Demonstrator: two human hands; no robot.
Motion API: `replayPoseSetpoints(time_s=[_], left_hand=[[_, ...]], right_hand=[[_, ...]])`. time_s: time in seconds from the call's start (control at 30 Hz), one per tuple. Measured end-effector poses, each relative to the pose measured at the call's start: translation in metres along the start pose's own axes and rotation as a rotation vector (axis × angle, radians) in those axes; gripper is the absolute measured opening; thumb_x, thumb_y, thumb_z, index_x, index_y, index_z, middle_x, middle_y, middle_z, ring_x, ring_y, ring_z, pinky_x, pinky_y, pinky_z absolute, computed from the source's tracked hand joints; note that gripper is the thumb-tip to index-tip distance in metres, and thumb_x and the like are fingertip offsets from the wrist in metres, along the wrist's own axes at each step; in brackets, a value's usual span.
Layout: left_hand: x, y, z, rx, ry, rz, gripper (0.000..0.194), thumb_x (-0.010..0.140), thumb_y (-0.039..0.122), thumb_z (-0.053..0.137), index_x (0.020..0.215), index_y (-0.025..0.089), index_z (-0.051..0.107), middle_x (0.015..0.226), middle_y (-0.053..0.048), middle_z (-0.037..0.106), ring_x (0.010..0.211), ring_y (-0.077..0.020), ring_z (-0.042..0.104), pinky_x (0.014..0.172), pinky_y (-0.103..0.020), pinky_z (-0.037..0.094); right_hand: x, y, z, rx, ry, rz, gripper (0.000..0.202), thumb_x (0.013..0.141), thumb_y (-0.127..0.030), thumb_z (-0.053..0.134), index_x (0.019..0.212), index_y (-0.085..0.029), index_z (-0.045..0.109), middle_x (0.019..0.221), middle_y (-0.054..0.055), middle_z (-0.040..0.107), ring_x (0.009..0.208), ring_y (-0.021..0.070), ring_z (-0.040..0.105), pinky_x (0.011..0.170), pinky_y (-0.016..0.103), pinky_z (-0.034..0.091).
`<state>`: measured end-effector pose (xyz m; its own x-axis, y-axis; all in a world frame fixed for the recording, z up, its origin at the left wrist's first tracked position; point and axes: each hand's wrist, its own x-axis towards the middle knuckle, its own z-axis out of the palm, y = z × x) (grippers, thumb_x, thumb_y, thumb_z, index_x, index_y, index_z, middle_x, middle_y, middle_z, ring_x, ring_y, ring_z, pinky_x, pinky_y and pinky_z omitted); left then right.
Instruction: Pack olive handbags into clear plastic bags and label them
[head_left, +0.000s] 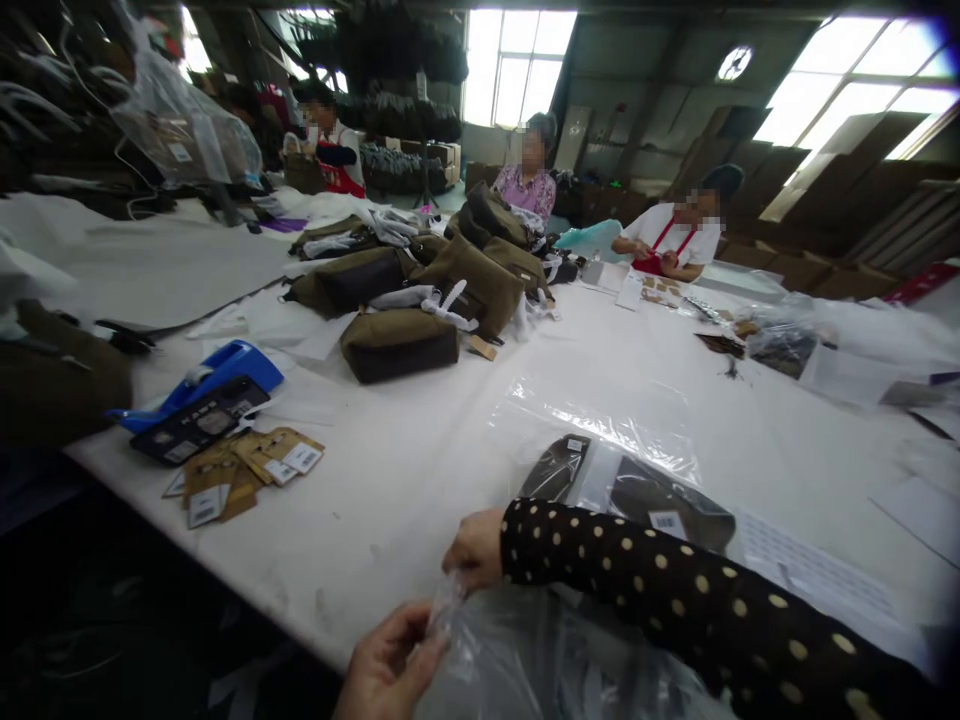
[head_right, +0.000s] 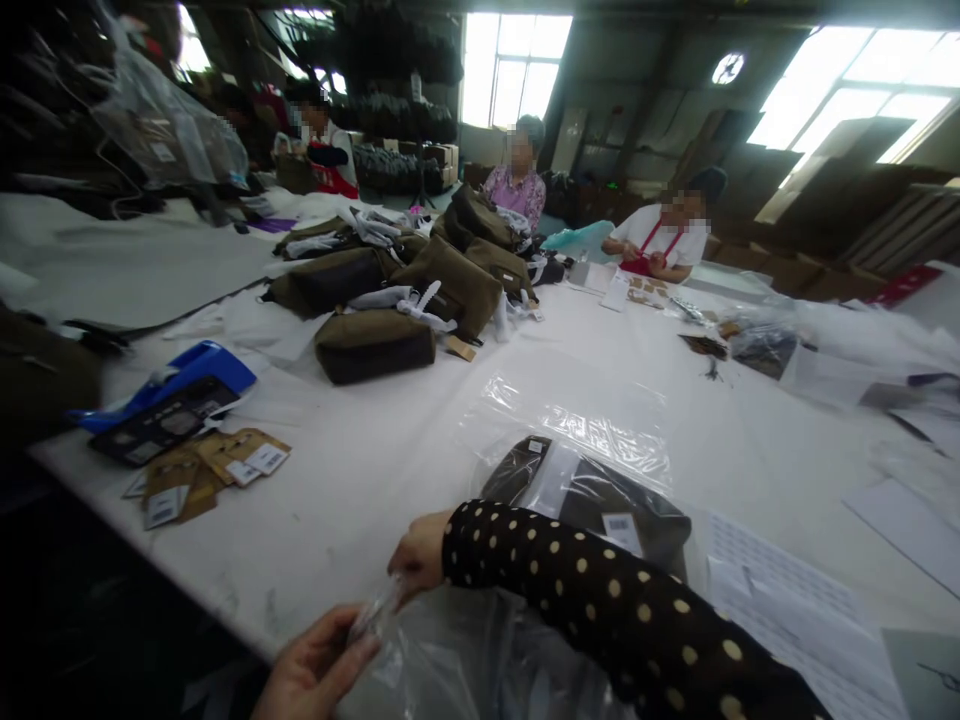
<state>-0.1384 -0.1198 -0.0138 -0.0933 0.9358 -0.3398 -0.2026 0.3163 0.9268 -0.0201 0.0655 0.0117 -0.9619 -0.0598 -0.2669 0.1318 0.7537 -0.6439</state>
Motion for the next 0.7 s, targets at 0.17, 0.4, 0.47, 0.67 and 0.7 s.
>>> replayPoseSetpoints(time_s=[0.17, 0.4, 0.47, 0.67, 0.7], left_hand=[[0.021, 0.002, -0.009, -0.403, -0.094, 0.393, 0.073, 0.066, 0.07, 0.054, 0.124, 0.026, 0.052, 0.125, -0.009, 0.054, 0.119, -0.0312, 0.045, 0.099, -0.044, 0.037], [0.05, 0.032, 0.015, -0.177, -0.565, 0.7, 0.113, 0.043, 0.076, 0.063, 0.139, 0.026, 0.028, 0.146, -0.009, 0.027, 0.135, -0.0342, 0.013, 0.11, -0.048, 0.011], [0.051, 0.048, 0.027, -0.068, -0.598, 0.729, 0.117, 0.04, 0.07, 0.07, 0.14, 0.028, 0.025, 0.144, -0.011, 0.03, 0.133, -0.0363, 0.019, 0.109, -0.05, 0.017], [0.069, 0.094, 0.073, 0.18, -0.254, 0.678, 0.069, 0.061, 0.04, 0.076, 0.123, 0.021, 0.052, 0.119, -0.011, 0.058, 0.114, -0.0301, 0.05, 0.1, -0.044, 0.035], [0.073, 0.103, 0.083, 0.167, -0.205, 0.681, 0.052, 0.069, 0.04, 0.071, 0.114, 0.018, 0.059, 0.113, -0.011, 0.061, 0.11, -0.0282, 0.053, 0.098, -0.042, 0.038]], right_hand=[[-0.096, -0.037, -0.088, 0.22, 1.043, 0.055, 0.031, 0.072, -0.034, 0.062, 0.051, -0.019, 0.046, 0.045, -0.007, 0.041, 0.042, 0.0062, 0.039, 0.042, 0.019, 0.032], [-0.247, -0.105, -0.11, 0.212, 2.196, 0.19, 0.038, 0.079, -0.051, 0.054, 0.057, -0.025, 0.038, 0.042, -0.01, 0.03, 0.032, 0.0057, 0.031, 0.033, 0.02, 0.029], [-0.265, -0.105, -0.078, 0.302, 2.469, 0.282, 0.038, 0.077, -0.05, 0.057, 0.056, -0.024, 0.039, 0.043, -0.009, 0.033, 0.034, 0.0069, 0.035, 0.034, 0.022, 0.033], [-0.285, -0.079, 0.027, 0.536, 2.686, 0.46, 0.043, 0.076, -0.055, 0.056, 0.053, -0.024, 0.038, 0.038, -0.008, 0.033, 0.033, 0.0108, 0.035, 0.031, 0.027, 0.038], [-0.289, -0.078, 0.039, 0.52, 2.705, 0.452, 0.044, 0.076, -0.056, 0.055, 0.052, -0.024, 0.038, 0.037, -0.008, 0.033, 0.033, 0.011, 0.035, 0.031, 0.027, 0.038]])
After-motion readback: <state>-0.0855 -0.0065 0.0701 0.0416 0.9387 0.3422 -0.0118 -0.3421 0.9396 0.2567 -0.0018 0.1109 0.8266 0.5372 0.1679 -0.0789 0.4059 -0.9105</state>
